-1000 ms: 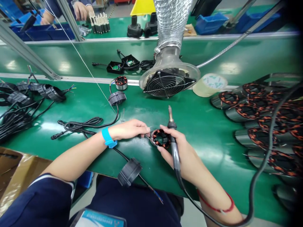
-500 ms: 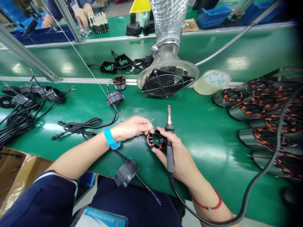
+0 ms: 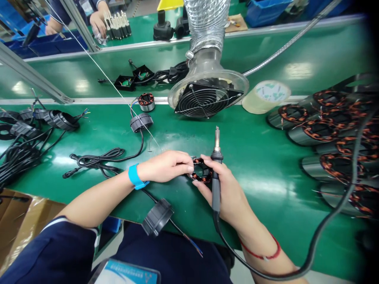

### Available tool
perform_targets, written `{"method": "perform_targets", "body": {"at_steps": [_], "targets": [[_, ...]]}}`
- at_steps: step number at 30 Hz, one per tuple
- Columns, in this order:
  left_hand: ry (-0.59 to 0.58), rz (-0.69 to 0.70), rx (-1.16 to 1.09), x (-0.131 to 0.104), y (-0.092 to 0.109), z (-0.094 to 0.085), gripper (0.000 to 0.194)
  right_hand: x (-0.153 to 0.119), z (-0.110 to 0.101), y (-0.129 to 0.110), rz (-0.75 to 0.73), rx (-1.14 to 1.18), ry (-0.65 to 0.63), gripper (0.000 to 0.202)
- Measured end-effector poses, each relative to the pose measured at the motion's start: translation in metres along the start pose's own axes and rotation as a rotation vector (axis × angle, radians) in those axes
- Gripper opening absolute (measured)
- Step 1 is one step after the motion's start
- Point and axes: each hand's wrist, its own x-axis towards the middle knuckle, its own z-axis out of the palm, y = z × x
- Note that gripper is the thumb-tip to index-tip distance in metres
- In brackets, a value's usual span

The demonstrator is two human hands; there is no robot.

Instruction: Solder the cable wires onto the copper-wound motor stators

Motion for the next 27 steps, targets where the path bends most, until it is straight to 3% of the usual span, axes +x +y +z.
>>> {"method": "perform_targets", "body": {"at_steps": [5,12,16,20,22,25,27], "targets": [[0.028,-0.057,-0.105,-0.003,-0.007,0.002,0.026,0.0,0.001,0.0,0.027,-0.025,0.001,0.049],[-0.085,-0.069,0.108,-0.011,-0.005,-0.004,0.021,0.0,0.001,-0.001,0.051,-0.023,0.026,0.049],[-0.206,-0.137,-0.172,-0.009,-0.009,0.001,0.019,0.0,0.002,0.0,0.053,-0.023,0.023,0.05],[-0.19,-0.15,-0.363,-0.007,-0.008,0.009,0.021,0.002,0.0,0.0,0.052,-0.006,-0.029,0.047],[-0.184,-0.153,-0.27,-0.008,-0.001,0.009,0.023,0.003,-0.004,0.001,0.049,0.007,-0.058,0.05],[-0.127,-0.145,0.09,-0.016,0.018,0.006,0.02,0.004,-0.015,0.002,0.056,0.02,-0.066,0.055],[-0.15,-0.04,0.338,-0.027,0.035,0.007,0.019,0.003,-0.022,0.004,0.06,0.046,-0.052,0.058]]}}
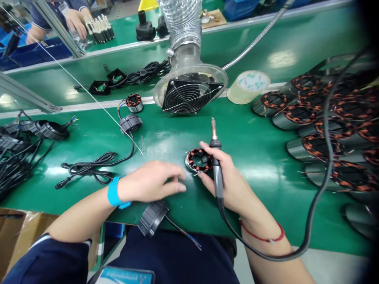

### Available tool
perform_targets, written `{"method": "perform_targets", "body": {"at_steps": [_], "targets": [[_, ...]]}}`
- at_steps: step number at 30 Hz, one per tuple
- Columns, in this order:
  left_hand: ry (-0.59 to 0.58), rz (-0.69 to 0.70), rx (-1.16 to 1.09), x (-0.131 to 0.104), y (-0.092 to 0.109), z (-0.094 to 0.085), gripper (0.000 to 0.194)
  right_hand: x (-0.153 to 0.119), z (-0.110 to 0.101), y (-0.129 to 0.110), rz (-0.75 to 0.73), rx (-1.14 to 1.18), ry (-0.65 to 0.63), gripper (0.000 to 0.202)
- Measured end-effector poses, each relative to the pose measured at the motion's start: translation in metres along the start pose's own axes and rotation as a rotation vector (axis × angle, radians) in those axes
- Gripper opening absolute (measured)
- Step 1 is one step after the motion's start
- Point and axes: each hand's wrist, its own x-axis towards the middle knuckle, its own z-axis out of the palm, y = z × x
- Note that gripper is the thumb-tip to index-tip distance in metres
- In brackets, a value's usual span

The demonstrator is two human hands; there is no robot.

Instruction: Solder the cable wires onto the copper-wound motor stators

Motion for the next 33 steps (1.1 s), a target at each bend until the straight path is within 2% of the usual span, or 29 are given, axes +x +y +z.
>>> {"method": "perform_targets", "body": {"at_steps": [3,5,8,11,14,17,21,23,25,29,33], "targets": [[-0.142,0.268,0.289,-0.018,0.025,0.011,0.019,-0.001,-0.008,0.002,0.007,0.06,0.065,0.059],[-0.194,0.361,0.438,-0.025,0.037,0.027,0.013,-0.001,-0.01,0.002,-0.006,0.06,0.142,0.056],[-0.18,0.38,0.57,-0.029,0.043,0.049,0.011,-0.001,-0.009,0.003,-0.028,0.018,0.229,0.053],[-0.154,0.354,0.658,-0.028,0.04,0.057,0.012,-0.002,-0.007,0.004,-0.046,0.02,0.285,0.051],[-0.187,0.322,0.68,-0.024,0.035,0.048,0.015,-0.001,-0.007,0.004,-0.066,0.027,0.34,0.048],[-0.192,0.264,0.554,-0.014,0.024,0.025,0.014,0.001,-0.008,-0.003,-0.046,0.043,0.386,0.04],[-0.075,0.061,0.092,0.001,-0.001,-0.016,0.015,0.003,-0.007,-0.025,0.037,0.227,0.347,0.036],[-0.036,-0.014,-0.12,0.003,-0.013,-0.029,0.016,0.004,-0.004,-0.037,0.067,0.358,0.295,0.035],[-0.014,-0.058,-0.248,0.003,-0.021,-0.034,0.019,0.005,0.002,-0.046,0.098,0.436,0.279,0.035],[0.003,-0.081,-0.339,-0.002,-0.024,-0.033,0.022,0.008,0.014,-0.052,0.138,0.516,0.289,0.036],[-0.054,-0.087,-0.37,-0.003,-0.023,-0.033,0.024,0.012,0.019,-0.05,0.124,0.566,0.274,0.037]]}}
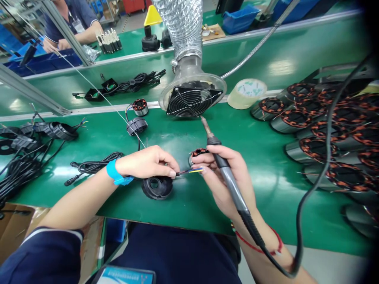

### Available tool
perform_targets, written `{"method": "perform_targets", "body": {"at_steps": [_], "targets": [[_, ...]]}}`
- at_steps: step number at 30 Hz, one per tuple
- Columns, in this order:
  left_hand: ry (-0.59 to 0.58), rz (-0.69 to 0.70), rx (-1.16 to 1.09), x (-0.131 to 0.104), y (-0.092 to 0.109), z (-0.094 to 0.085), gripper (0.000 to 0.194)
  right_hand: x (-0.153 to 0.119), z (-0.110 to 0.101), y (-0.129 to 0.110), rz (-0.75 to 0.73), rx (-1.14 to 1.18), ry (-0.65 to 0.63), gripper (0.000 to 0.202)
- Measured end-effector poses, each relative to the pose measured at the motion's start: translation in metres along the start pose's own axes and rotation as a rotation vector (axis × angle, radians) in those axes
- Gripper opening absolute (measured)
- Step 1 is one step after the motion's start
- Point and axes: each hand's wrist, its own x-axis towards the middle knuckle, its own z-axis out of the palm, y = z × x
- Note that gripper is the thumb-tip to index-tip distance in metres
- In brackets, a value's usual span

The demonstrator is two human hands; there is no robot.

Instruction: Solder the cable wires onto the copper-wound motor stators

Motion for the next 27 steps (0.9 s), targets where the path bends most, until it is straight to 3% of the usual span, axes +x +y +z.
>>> {"method": "perform_targets", "body": {"at_steps": [6,9,16,27], "targets": [[-0.087,0.018,-0.042,0.002,-0.004,-0.005,0.025,0.001,-0.003,-0.005,-0.129,0.006,-0.09,0.042],[-0.109,0.02,-0.045,0.002,-0.004,-0.002,0.021,-0.001,-0.002,-0.006,-0.177,-0.047,-0.058,0.04],[0.222,0.126,-0.269,0.008,0.003,0.02,0.021,0.0,0.006,0.006,-0.04,0.043,0.052,0.041],[0.233,0.106,-0.021,0.016,0.015,0.035,0.016,0.0,0.003,0.006,-0.122,-0.03,0.107,0.041]]}}
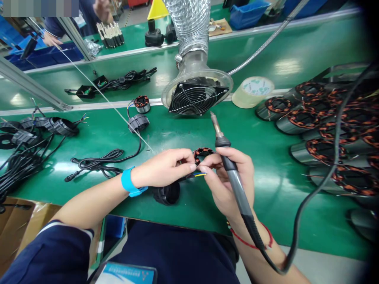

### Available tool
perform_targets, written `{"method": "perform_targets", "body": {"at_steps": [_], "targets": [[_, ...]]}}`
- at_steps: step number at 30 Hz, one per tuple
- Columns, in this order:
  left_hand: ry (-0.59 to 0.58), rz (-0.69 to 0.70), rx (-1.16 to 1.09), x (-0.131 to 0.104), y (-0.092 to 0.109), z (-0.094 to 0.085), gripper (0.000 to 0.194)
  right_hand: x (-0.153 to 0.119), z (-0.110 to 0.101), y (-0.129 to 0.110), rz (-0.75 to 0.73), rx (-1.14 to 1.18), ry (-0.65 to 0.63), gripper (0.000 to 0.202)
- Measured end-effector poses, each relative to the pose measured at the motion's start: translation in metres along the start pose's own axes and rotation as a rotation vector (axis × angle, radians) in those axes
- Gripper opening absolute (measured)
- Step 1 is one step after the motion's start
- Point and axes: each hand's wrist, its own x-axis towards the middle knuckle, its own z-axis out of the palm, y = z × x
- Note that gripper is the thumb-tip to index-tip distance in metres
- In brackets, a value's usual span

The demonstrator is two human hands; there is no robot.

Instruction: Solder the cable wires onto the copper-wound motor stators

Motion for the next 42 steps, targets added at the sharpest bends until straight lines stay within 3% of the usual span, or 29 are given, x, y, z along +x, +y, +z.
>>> {"method": "perform_targets", "body": {"at_steps": [3,6,12,18,21,24,35,42], "targets": [[-0.079,-0.032,-0.236,0.001,-0.002,0.003,0.015,0.0,0.003,0.0,-0.005,0.002,0.018,0.038],[-0.146,-0.149,-0.472,0.003,-0.002,0.004,0.015,0.0,0.005,0.002,0.032,-0.001,0.033,0.037],[0.005,-0.282,-0.292,0.016,-0.006,-0.003,0.014,-0.001,-0.015,0.003,0.184,-0.245,0.054,0.035],[0.037,-0.369,-0.3,0.022,-0.012,-0.004,0.012,-0.017,-0.034,0.005,-0.013,-0.307,0.147,0.032],[0.036,-0.382,-0.318,0.022,-0.009,-0.003,0.012,-0.023,-0.034,0.009,-0.104,-0.275,0.259,0.024],[0.045,-0.389,-0.339,0.022,-0.007,-0.001,0.013,-0.024,-0.034,0.01,-0.162,-0.259,0.287,0.016],[0.047,-0.391,-0.352,0.022,-0.01,-0.002,0.013,-0.024,-0.035,0.013,-0.173,-0.255,0.274,0.019],[0.05,-0.394,-0.355,0.023,-0.009,-0.001,0.015,-0.026,-0.035,0.013,-0.14,-0.263,0.33,0.02]]}}
